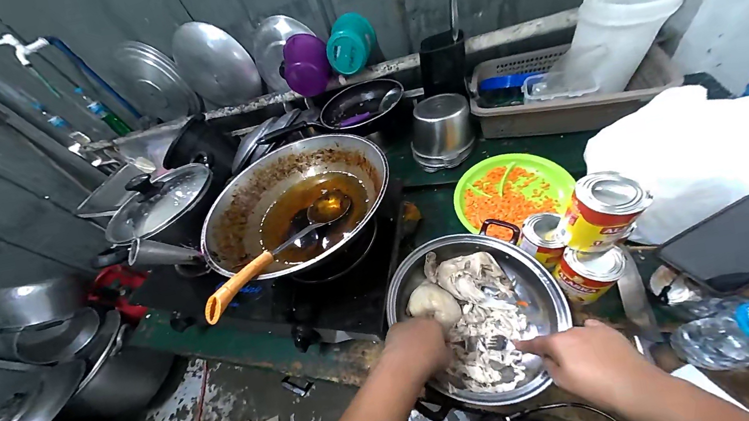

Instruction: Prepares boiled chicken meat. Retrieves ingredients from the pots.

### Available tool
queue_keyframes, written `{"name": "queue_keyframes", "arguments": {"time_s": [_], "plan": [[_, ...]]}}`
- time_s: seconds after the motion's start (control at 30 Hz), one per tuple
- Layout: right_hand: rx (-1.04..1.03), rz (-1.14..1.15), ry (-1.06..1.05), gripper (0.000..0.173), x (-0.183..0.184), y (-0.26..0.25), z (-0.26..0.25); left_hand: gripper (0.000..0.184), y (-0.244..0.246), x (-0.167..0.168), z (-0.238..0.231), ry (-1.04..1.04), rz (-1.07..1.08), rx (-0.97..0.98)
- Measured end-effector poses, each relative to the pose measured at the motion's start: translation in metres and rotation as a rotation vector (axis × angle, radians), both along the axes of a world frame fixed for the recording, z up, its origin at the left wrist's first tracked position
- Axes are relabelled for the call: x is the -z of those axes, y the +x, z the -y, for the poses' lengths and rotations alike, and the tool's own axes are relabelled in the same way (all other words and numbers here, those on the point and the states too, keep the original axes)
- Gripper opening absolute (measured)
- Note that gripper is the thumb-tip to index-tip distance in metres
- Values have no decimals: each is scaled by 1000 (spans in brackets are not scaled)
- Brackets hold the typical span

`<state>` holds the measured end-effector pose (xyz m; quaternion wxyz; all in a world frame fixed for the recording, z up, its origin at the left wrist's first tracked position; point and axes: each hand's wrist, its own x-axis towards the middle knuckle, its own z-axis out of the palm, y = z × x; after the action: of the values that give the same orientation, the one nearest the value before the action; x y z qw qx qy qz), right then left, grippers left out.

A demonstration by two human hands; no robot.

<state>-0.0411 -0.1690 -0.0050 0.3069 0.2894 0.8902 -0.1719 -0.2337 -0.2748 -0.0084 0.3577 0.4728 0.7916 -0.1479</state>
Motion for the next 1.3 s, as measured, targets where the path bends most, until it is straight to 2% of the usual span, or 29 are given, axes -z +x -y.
{"name": "queue_keyframes", "arguments": {"time_s": [0.1,0.2,0.3,0.53,0.7,0.9,1.13,1.3], "plan": [[-45,-9,-45,48,-9,3,1,34,3,-3,-3,-8,-57,-42],[-66,-47,-81,47,-21,6,1,34,-5,-7,7,42,-21,-40],[-90,-46,-95,45,-10,2,9,34,-13,-14,17,20,69,35],[60,-54,0,47,-10,5,-10,31,-7,-8,10,-72,-31,82],[-63,-44,-63,46,-5,5,12,33,1,-3,8,-74,-57,43],[66,-58,-24,48,-14,11,-10,34,-6,-23,16,15,-49,-22],[-90,-45,-77,46,-1,-1,26,33,0,-14,5,-42,-97,9],[49,-10,12,48,-5,5,-4,33,-4,-20,12,-4,-53,5]]}}
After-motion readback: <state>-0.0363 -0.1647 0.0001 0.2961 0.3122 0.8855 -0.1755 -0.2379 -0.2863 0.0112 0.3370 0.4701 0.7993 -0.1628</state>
